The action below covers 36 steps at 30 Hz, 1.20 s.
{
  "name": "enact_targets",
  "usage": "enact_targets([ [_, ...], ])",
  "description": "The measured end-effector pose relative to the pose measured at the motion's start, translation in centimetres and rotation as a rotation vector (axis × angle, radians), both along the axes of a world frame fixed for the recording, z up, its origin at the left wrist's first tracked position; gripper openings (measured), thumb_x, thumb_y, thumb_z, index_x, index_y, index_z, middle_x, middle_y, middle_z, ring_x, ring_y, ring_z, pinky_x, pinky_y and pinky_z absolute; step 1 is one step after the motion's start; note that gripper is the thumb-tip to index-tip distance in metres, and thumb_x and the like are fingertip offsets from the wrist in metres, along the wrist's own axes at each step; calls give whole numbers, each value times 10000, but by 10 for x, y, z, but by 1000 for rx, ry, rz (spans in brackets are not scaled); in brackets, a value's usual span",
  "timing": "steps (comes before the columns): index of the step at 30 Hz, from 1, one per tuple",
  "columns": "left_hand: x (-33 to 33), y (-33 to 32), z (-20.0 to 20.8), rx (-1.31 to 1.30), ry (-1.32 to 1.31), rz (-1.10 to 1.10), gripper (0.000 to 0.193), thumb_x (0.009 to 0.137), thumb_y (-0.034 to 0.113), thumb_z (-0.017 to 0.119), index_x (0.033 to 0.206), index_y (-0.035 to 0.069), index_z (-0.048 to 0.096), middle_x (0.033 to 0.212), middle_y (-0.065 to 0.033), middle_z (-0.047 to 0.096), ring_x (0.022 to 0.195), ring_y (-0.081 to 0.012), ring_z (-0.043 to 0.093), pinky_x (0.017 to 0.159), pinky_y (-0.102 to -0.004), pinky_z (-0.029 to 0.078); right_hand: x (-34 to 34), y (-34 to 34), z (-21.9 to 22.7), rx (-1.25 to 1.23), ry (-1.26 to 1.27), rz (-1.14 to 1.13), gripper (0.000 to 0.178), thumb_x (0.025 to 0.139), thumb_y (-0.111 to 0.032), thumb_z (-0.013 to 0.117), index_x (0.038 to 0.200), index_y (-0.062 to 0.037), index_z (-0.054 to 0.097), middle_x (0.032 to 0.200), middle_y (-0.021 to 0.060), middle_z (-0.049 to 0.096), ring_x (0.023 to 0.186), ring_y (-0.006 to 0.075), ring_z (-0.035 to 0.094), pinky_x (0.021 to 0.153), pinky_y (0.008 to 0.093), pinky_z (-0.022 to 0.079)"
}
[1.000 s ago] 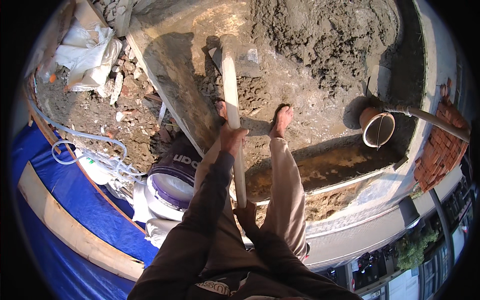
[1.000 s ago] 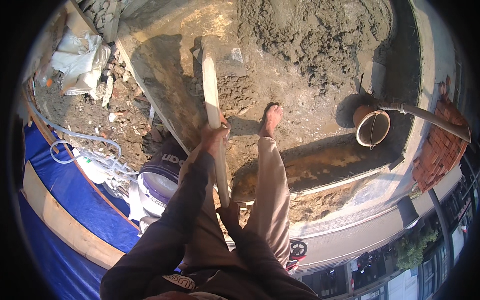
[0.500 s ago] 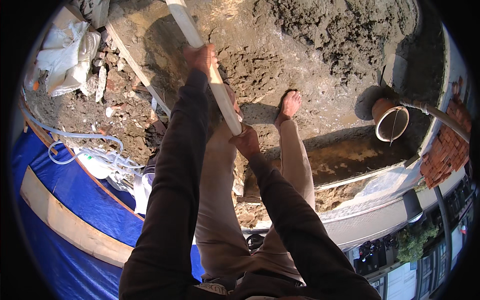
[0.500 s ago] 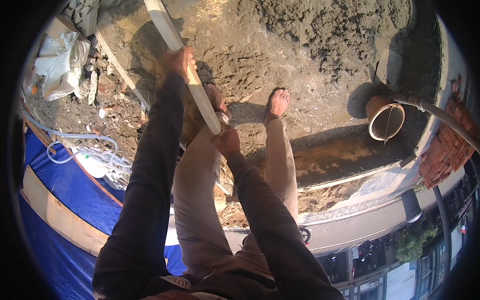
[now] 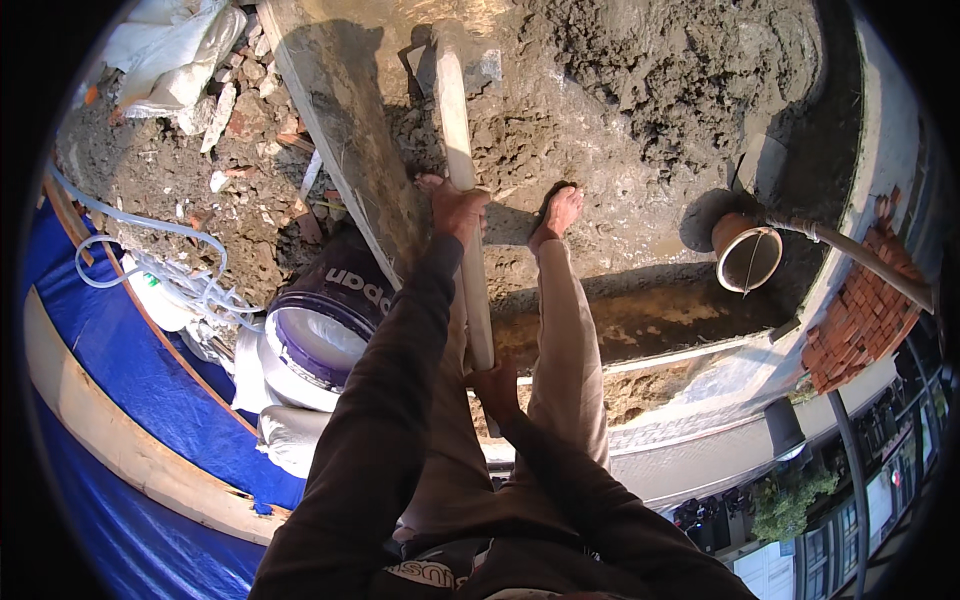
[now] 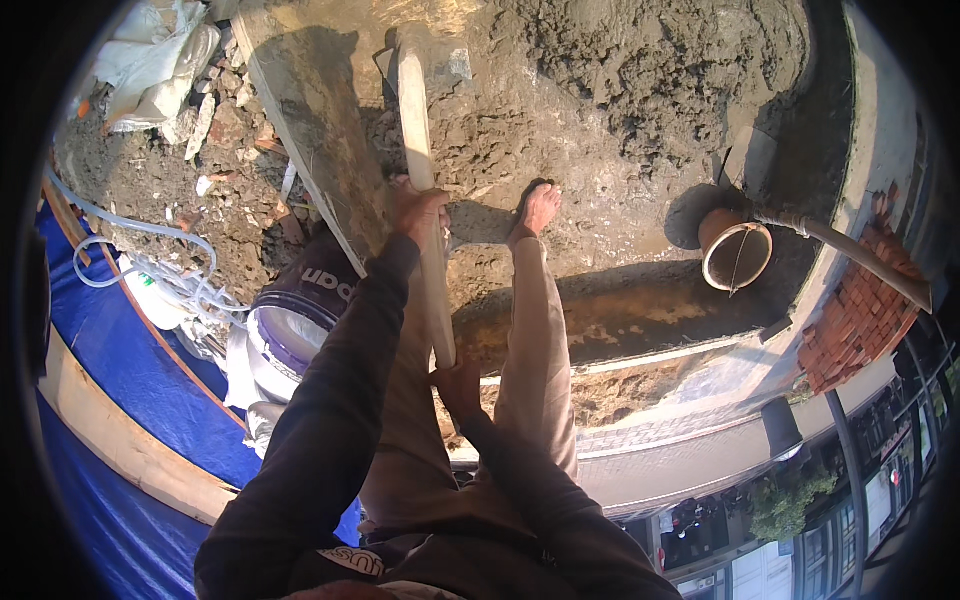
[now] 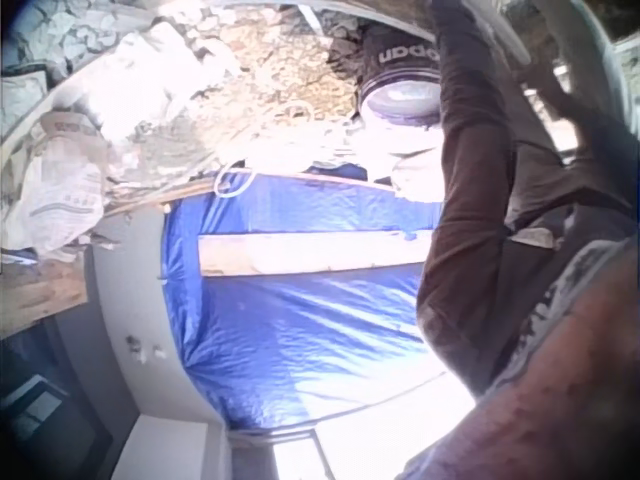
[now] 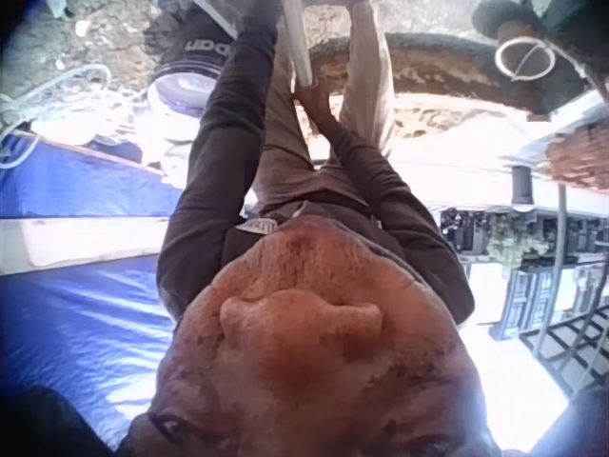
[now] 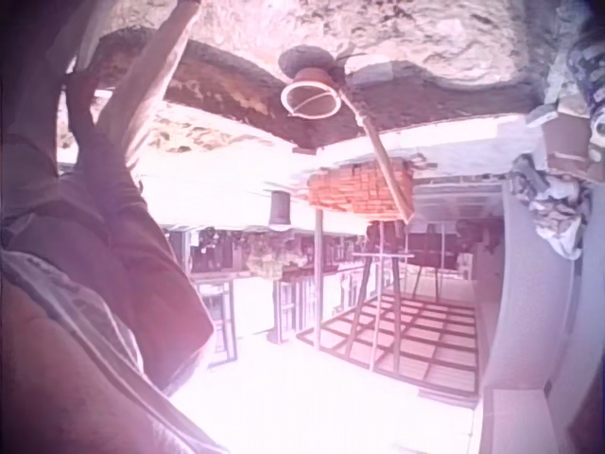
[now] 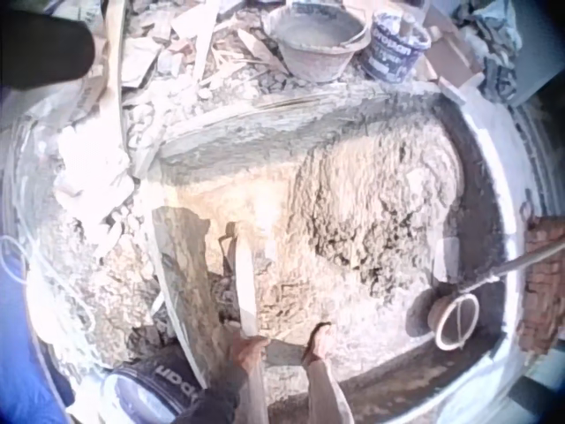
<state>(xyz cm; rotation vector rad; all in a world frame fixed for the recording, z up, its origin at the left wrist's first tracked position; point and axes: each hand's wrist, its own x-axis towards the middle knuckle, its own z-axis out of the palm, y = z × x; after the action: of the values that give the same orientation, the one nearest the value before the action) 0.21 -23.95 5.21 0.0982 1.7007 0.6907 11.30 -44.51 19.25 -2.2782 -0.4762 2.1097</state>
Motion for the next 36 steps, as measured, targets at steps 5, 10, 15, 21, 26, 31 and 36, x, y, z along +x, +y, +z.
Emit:
enact_targets([
  [5, 31, -52, 59, -88, 10, -30, 271, 712, 61, 660, 922, 14, 495, 616, -32, 496, 441, -130, 491, 371, -273, 417, 25, -32, 63, -161, 26, 13, 256, 554, -43, 705, 751, -13, 543, 669, 71, 576, 600, 171, 569, 552, 328, 473],
  [10, 7, -5, 38, 98, -1, 13, 255, 720, 39, 665, 930, -7, 527, 621, -37, 525, 457, -127, 512, 381, -268, 426, 17, 9, 32, 49, 112, 2, 220, 592, -51, 692, 760, -10, 554, 655, 49, 564, 590, 126, 540, 539, 323, 464],
  [15, -9, 74, -11, 290, 129, -11, 160, 768, 37, 683, 874, -30, 584, 646, -69, 590, 455, -142, 541, 384, -281, 436, 19, 74, -49, 228, 81, 64, 311, 623, -87, 658, 919, -20, 591, 703, 136, 606, 647, 240, 607, 627, 377, 489],
  [21, 2, 49, -36, 169, 126, -36, 135, 722, 31, 701, 717, -22, 576, 549, -68, 553, 389, -172, 520, 367, -312, 431, 29, 17, -64, 212, 59, 21, 419, 620, -150, 686, 1017, -37, 612, 780, 165, 656, 712, 289, 646, 677, 384, 504],
  [26, 29, 18, -2, -59, 60, 8, 139, 713, 21, 680, 737, -16, 548, 563, -65, 533, 403, -164, 511, 365, -309, 423, 43, 43, 13, 68, -93, 166, 432, 592, -131, 732, 971, 15, 585, 815, 149, 648, 725, 262, 629, 685, 386, 517],
  [31, 37, -43, 21, -53, 19, 76, 228, 718, 55, 685, 844, 41, 495, 606, -39, 496, 440, -149, 483, 381, -306, 404, 51, -5, 46, 11, -114, 375, 396, 592, -120, 710, 938, 31, 592, 787, 191, 646, 740, 298, 638, 697, 407, 513],
  [36, 28, -3, 56, 18, 98, 20, 306, 721, 19, 684, 943, 25, 474, 659, -52, 520, 439, -141, 497, 362, -289, 401, 57, 23, 37, 95, 106, 238, 402, 600, -82, 657, 983, 32, 617, 872, 237, 660, 809, 353, 661, 727, 408, 505],
])
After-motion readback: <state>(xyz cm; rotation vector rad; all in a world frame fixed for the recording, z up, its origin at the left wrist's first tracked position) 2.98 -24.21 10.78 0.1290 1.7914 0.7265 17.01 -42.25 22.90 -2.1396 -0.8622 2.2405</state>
